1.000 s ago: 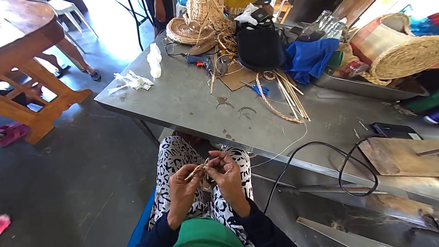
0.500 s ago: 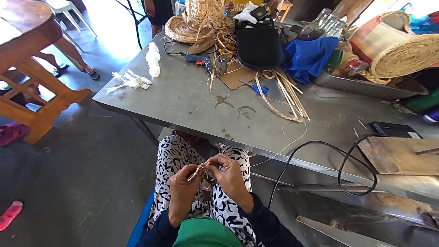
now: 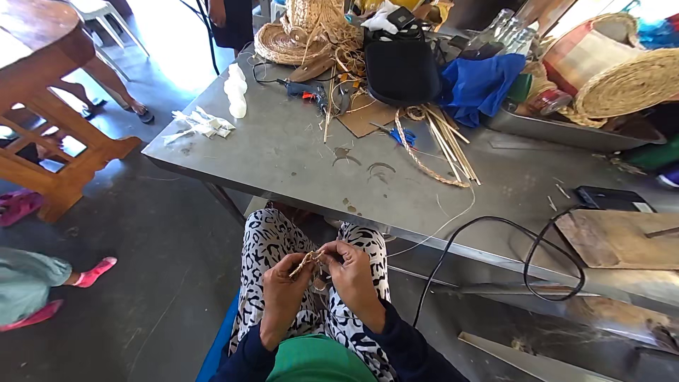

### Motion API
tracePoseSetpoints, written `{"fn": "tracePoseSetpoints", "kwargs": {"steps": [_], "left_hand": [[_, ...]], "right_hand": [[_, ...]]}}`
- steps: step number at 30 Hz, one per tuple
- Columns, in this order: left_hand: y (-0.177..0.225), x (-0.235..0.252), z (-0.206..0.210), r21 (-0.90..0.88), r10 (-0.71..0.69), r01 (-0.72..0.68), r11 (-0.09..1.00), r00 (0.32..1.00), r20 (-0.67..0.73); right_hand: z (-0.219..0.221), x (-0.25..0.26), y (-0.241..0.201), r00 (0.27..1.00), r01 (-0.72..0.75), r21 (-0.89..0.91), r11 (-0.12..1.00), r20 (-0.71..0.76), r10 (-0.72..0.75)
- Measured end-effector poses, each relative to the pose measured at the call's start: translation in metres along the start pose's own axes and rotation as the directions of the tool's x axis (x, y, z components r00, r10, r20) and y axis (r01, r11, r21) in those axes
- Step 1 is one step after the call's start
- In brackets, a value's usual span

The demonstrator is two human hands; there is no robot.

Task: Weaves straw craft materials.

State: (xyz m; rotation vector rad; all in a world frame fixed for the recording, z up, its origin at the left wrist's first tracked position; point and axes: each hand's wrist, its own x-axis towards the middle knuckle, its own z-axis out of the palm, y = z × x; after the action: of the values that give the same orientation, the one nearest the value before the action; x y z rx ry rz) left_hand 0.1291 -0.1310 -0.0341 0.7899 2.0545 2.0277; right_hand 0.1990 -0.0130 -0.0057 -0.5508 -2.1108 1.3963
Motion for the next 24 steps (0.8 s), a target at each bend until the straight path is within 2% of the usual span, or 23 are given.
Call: {"fn": "tracePoseSetpoints", "kwargs": {"steps": [2,4,8,11,13,18,21,24], "left_hand": [[0.001,0.001,0.000,-0.013,-0.027,0.027,1.000,1.000,0.000],[0.002,0.001,0.000,-0.020,-0.055,0.055,0.998,0.998,0.001],[0.000,0.002,0.000,-0.033,-0.095,0.095,0.995,0.995,0.009],[-0.001,0.002,0.000,-0.072,-0.124,0.126,0.989,0.992,0.026],[-0.001,0.003,-0.001,-0.112,-0.127,0.132,0.985,0.991,0.048],[0.001,0.005,0.000,-0.157,-0.074,0.077,0.985,0.997,0.024],[0.001,0.007,0.001,-0.174,-0.065,0.063,0.983,0.998,-0.005],[0.000,0.010,0.002,-0.162,-0.070,0.062,0.985,0.997,-0.044]], "right_hand": [[0.001,0.000,0.000,1.000,-0.022,0.061,0.998,-0.017,0.023],[0.002,0.001,-0.003,0.993,-0.110,0.202,0.973,-0.011,0.114],[-0.002,0.005,-0.006,0.953,-0.302,0.470,0.829,0.132,0.272],[-0.006,0.009,0.000,0.926,-0.364,0.527,0.768,0.296,0.236],[-0.006,0.009,0.004,0.924,-0.323,0.512,0.796,0.351,0.150],[-0.005,0.010,0.005,0.956,-0.259,0.533,0.805,0.263,0.134],[-0.001,0.008,0.006,0.983,-0.183,0.537,0.824,0.100,0.153],[0.001,0.008,0.006,0.991,-0.104,0.466,0.879,-0.023,0.129]]}}
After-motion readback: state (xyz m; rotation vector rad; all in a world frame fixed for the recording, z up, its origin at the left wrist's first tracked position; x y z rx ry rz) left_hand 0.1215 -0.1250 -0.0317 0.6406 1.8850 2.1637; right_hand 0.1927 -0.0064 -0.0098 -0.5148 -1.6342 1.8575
